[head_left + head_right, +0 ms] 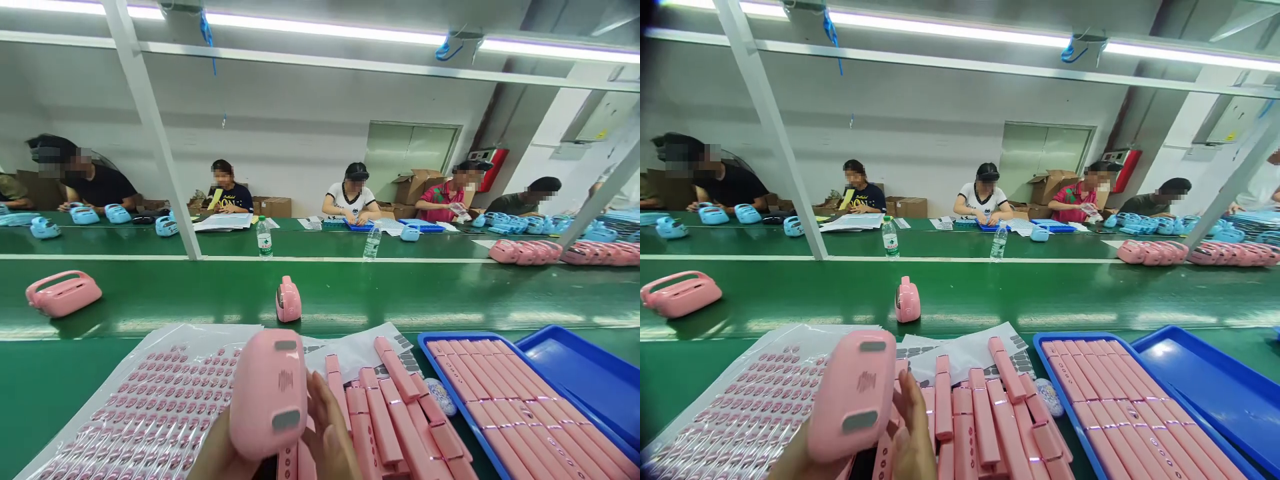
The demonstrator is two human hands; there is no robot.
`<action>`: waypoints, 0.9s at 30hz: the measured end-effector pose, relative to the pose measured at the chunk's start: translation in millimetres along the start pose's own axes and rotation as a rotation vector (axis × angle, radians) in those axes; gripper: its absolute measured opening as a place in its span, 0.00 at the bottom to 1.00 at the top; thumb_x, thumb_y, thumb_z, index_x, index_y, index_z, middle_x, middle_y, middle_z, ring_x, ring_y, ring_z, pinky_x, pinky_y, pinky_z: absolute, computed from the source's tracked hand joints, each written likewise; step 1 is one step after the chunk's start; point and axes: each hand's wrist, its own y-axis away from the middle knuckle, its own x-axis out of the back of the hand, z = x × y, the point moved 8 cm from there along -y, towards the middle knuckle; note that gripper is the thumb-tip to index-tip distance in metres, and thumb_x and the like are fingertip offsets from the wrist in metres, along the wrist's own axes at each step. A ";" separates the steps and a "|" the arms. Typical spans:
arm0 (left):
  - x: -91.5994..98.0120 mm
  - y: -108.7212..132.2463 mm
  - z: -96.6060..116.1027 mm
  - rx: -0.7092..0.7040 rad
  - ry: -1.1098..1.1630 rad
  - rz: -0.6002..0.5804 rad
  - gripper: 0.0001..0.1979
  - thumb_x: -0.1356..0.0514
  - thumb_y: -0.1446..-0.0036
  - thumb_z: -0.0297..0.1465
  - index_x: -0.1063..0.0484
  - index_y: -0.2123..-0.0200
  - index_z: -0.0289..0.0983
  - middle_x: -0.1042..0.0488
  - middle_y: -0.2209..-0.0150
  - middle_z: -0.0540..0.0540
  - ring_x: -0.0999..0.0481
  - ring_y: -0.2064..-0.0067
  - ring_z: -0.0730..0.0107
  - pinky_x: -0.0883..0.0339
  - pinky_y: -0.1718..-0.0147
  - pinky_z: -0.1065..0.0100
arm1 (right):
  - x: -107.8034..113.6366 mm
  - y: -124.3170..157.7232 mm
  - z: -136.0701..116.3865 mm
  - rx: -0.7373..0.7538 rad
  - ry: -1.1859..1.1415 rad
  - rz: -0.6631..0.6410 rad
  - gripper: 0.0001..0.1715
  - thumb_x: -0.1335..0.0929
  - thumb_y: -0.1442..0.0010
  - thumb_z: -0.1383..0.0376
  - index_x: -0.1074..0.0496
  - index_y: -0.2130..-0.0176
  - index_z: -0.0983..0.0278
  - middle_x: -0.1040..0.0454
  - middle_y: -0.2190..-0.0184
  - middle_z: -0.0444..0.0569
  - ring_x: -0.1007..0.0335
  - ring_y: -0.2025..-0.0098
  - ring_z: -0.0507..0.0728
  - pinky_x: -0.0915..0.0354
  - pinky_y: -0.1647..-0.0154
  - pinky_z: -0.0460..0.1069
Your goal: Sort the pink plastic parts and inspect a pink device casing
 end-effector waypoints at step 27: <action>-104.5 -234.5 93.3 -0.635 -1.720 0.313 0.30 0.43 0.43 0.33 0.46 0.41 0.28 0.51 0.39 0.25 0.58 0.36 0.36 0.58 0.44 0.35 | 264.3 -182.4 -99.7 -0.225 1.664 0.113 0.08 0.33 0.39 0.62 0.29 0.61 0.65 0.26 0.61 0.47 0.28 0.60 0.55 0.31 0.58 0.54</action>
